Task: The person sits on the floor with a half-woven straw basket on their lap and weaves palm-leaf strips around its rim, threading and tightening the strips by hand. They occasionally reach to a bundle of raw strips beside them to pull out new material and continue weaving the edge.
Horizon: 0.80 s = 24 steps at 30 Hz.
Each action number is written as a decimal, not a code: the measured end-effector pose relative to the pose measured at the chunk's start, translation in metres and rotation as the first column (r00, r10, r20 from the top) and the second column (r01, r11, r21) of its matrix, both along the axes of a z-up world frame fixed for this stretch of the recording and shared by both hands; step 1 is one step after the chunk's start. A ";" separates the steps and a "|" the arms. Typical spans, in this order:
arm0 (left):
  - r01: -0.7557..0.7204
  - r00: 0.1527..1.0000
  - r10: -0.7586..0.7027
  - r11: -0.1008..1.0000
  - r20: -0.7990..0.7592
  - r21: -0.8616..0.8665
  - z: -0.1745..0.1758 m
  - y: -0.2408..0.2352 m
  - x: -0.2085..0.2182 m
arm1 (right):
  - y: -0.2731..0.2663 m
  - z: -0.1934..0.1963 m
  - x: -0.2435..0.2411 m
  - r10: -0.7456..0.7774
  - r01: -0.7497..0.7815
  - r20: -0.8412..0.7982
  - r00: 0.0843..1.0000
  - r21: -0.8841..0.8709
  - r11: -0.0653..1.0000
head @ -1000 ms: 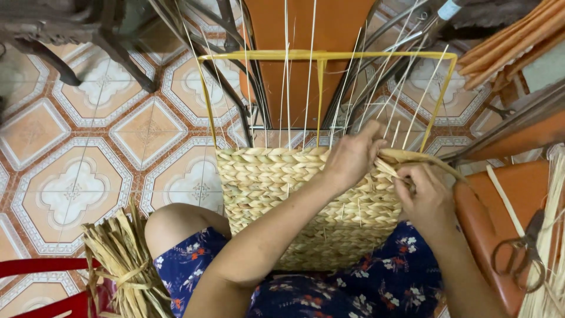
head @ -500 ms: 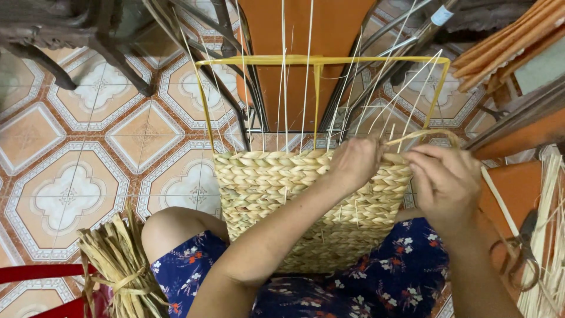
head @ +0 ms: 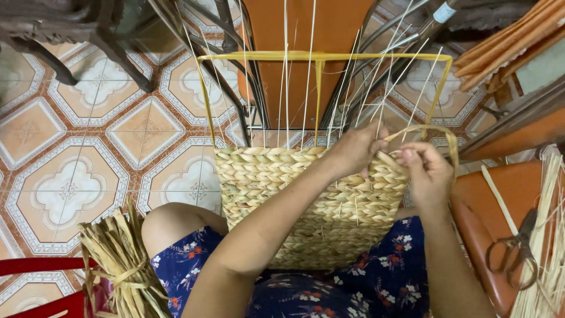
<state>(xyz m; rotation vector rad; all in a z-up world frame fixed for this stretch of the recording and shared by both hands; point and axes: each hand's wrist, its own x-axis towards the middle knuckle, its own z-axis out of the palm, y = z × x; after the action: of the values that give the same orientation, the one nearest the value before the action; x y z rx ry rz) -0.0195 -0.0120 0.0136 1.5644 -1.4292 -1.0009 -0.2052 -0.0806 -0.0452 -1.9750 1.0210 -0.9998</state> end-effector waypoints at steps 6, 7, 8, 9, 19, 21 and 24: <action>-0.014 0.831 0.013 1.000 0.556 -0.003 -0.021 -0.023 -0.019 | 0.007 0.067 -0.006 0.101 -0.208 -0.306 0.947 -0.341 0.917; -0.018 0.830 0.019 1.000 0.558 -0.006 -0.025 -0.024 -0.016 | 0.000 0.074 -0.009 0.104 -0.211 -0.303 0.947 -0.345 0.915; -0.013 0.888 0.038 0.998 0.457 -0.058 -0.031 -0.024 -0.013 | -0.006 0.079 -0.012 0.052 -0.177 -0.382 0.923 -0.301 0.937; -0.014 0.935 0.052 0.994 0.350 -0.111 -0.037 -0.024 -0.011 | -0.012 0.084 -0.016 0.004 -0.139 -0.460 0.888 -0.259 0.956; -0.083 0.997 0.083 0.989 0.006 0.123 -0.003 -0.002 -0.011 | -0.025 0.068 -0.021 0.069 0.059 -0.638 0.767 0.178 0.982; -0.096 0.995 0.096 0.989 0.011 0.112 -0.004 -0.001 -0.010 | -0.022 0.060 -0.025 -0.035 -0.084 -0.666 0.745 -0.145 0.986; -0.142 0.989 0.143 0.989 -0.035 0.027 -0.025 -0.008 -0.011 | -0.015 0.060 -0.024 -0.156 -0.146 -0.661 0.734 -0.377 0.915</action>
<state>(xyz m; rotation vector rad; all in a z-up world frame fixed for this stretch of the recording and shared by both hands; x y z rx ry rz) -0.0308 -0.0198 -0.0109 1.6328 -1.2654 -0.9602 -0.2289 -0.0952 0.0146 -2.8104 1.2636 -0.4815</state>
